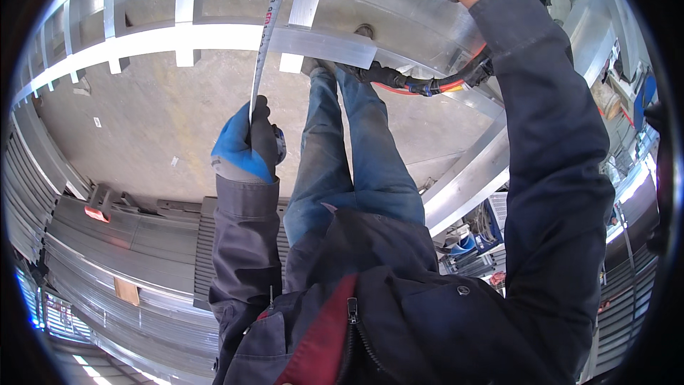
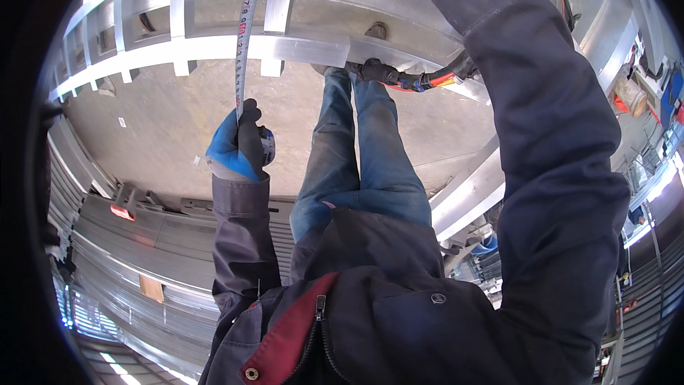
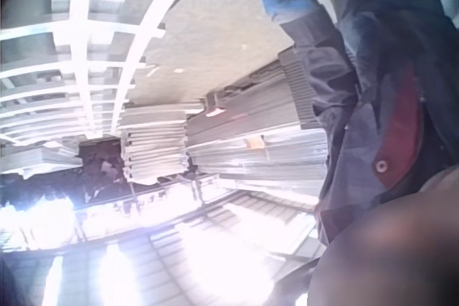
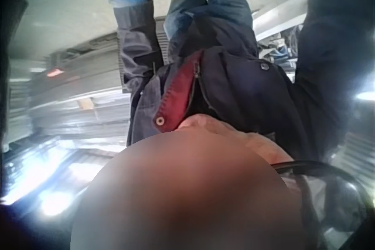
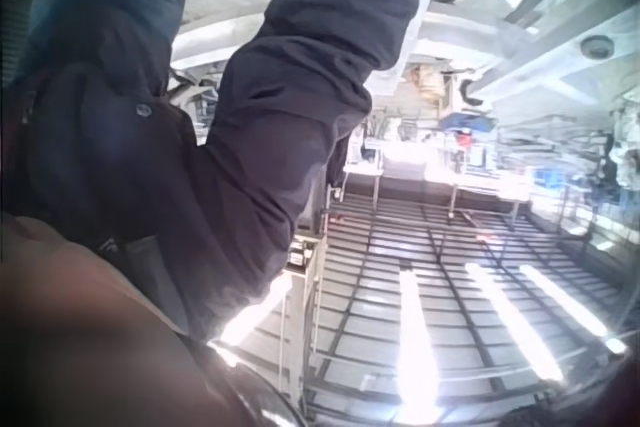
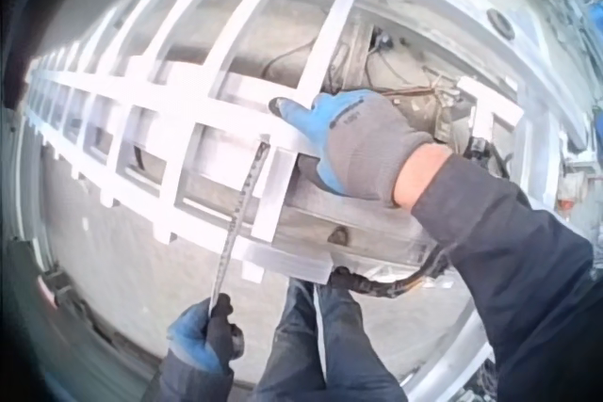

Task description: The person welds joints on a large aluminum ladder-like frame using a handheld welding torch. They repeatedly position the torch, weld seams, and reposition the frame to access different joints.

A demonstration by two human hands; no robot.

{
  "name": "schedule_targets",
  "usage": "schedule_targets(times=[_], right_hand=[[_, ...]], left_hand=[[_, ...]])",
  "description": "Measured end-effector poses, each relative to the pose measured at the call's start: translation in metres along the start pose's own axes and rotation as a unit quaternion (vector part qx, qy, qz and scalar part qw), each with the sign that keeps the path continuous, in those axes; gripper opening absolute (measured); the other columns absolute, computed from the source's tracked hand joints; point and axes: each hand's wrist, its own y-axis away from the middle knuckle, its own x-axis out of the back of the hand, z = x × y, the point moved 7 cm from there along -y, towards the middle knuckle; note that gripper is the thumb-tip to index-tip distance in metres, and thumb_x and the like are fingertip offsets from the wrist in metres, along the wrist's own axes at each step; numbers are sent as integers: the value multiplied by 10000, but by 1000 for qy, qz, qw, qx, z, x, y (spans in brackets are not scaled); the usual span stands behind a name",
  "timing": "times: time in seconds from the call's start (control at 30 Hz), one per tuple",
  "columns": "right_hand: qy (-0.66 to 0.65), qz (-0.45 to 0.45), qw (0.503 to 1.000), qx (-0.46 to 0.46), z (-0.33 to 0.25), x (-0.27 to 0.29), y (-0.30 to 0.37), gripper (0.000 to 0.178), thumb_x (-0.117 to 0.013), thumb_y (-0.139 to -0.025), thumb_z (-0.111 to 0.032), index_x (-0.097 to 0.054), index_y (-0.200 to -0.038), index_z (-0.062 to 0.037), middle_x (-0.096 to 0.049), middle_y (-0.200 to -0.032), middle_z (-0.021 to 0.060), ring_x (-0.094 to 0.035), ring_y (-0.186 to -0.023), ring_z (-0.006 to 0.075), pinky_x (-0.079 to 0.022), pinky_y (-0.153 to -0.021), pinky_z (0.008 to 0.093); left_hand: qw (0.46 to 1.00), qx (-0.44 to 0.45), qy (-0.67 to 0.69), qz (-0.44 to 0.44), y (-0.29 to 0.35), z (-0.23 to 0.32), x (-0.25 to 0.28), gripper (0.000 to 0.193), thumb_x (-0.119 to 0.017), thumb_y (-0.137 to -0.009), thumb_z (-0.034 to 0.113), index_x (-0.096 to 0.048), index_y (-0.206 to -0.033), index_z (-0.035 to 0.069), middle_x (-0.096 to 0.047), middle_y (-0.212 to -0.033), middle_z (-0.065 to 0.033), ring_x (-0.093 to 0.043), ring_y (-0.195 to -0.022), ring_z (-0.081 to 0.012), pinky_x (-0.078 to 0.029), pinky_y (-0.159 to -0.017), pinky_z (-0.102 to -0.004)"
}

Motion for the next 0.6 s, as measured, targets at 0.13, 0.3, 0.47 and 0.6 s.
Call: schedule_targets(times=[0.13,0.3,0.47,0.6], right_hand=[[4,-52,998,-32,5,-11,-5,704,-697,-948,-353,-482,-1572,-108,-719,-1176,229,-712,-1037,396,-572,-888,478],[24,72,997,9,2,-11,3,691,-695,-951,-369,-500,-1556,-98,-715,-1135,231,-705,-1009,401,-564,-896,475],[-21,113,992,45,6,-13,1,660,-686,-956,-392,-543,-1512,-67,-712,-1125,235,-698,-1001,412,-556,-892,477],[-29,112,992,46,6,-12,0,650,-676,-963,-404,-552,-1503,-64,-709,-1132,241,-696,-1004,420,-554,-892,483]], left_hand=[[999,-42,-20,-17,-1,4,1,279,-584,-1047,71,-714,-1260,-53,-711,-965,-101,-626,-688,-99,-493,-596,-264],[998,-42,15,-39,3,5,-1,273,-572,-1051,60,-710,-1256,-55,-673,-894,-70,-622,-675,-103,-483,-587,-273],[994,-93,-42,-36,2,14,-1,263,-596,-1065,94,-705,-1254,-52,-644,-818,-67,-615,-650,-105,-475,-573,-291],[994,-88,-44,-40,3,15,-1,273,-617,-1070,128,-705,-1263,-44,-636,-778,-72,-618,-644,-110,-474,-572,-298]])
